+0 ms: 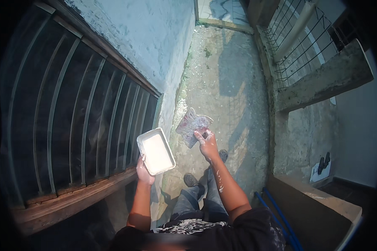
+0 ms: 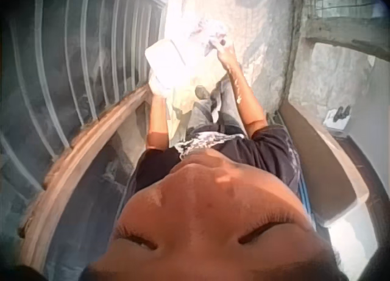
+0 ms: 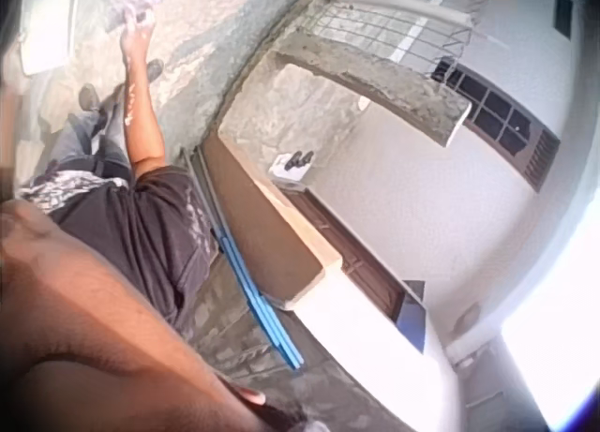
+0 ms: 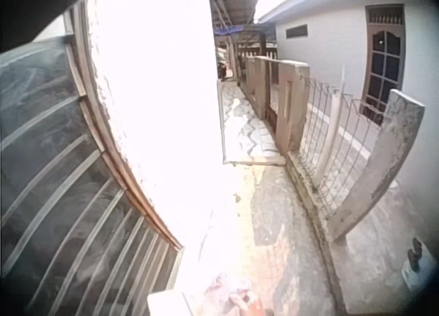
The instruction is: Applying plaster or filler to an exterior wall using a putty knife and a plastic tray.
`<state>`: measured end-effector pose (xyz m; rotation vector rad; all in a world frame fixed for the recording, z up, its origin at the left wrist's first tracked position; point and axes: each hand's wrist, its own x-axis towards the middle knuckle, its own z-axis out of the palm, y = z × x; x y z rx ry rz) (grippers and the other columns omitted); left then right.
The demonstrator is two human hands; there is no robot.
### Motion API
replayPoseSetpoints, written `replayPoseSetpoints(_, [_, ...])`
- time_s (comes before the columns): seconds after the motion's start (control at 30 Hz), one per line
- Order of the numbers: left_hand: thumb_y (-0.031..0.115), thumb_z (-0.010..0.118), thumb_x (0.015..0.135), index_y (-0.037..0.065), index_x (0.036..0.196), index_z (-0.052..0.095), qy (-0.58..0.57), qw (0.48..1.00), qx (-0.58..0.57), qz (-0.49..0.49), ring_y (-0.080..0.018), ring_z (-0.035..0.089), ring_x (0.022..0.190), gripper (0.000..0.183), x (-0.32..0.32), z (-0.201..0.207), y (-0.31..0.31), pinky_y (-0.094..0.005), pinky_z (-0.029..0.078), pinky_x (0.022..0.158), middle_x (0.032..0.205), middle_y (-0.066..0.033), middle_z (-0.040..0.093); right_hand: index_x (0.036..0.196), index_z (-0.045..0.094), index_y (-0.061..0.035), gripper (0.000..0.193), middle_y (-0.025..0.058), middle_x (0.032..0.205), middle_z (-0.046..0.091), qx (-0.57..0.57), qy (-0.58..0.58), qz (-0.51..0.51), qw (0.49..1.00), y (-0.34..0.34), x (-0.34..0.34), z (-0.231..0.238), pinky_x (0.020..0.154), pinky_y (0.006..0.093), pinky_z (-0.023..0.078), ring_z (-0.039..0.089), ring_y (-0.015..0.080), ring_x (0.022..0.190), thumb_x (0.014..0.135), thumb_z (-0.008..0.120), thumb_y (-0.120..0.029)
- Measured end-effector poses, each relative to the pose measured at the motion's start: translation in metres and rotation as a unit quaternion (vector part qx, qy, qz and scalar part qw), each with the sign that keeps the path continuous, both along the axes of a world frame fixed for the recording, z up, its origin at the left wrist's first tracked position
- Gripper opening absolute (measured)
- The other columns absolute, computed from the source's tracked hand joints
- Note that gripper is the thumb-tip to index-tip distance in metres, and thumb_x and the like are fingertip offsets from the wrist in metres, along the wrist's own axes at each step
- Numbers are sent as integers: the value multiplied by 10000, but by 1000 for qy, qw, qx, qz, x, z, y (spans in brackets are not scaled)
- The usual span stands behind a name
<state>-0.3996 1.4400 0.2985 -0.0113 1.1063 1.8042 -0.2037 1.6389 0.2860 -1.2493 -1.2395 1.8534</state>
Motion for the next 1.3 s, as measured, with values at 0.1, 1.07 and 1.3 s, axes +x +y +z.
replayPoseSetpoints(0.1, [270, 436, 1008, 23, 1413, 440, 4, 1000, 27, -7, -252, 573, 1208, 474, 20, 49, 6, -398, 450, 1040, 1324, -113, 575, 1063, 665, 20, 258, 83, 974, 709, 35, -89, 1, 995, -1, 27, 99, 843, 304, 464, 622, 141, 884, 931, 681, -201])
replayPoseSetpoints(1.07, [279, 448, 1005, 17, 1226, 571, 120, 967, 95, 204, -211, 642, 1038, 364, 145, 234, 47, -365, 497, 941, 1135, -95, 656, 1308, 595, -77, 499, 201, 1199, 646, 590, 61, 299, 748, 40, 48, 230, 861, 449, 549, 645, 404, 1014, 828, 552, 53])
replayPoseSetpoints(1.3, [285, 442, 1005, -3, 1273, 560, 105, 966, 96, 216, -214, 643, 1072, 411, 147, 242, 12, -356, 505, 945, 1181, -93, 659, 1220, 630, -70, 381, 188, 1079, 682, 582, -21, 377, 720, 73, 40, 261, 787, 459, 546, 654, 394, 934, 862, 533, 19])
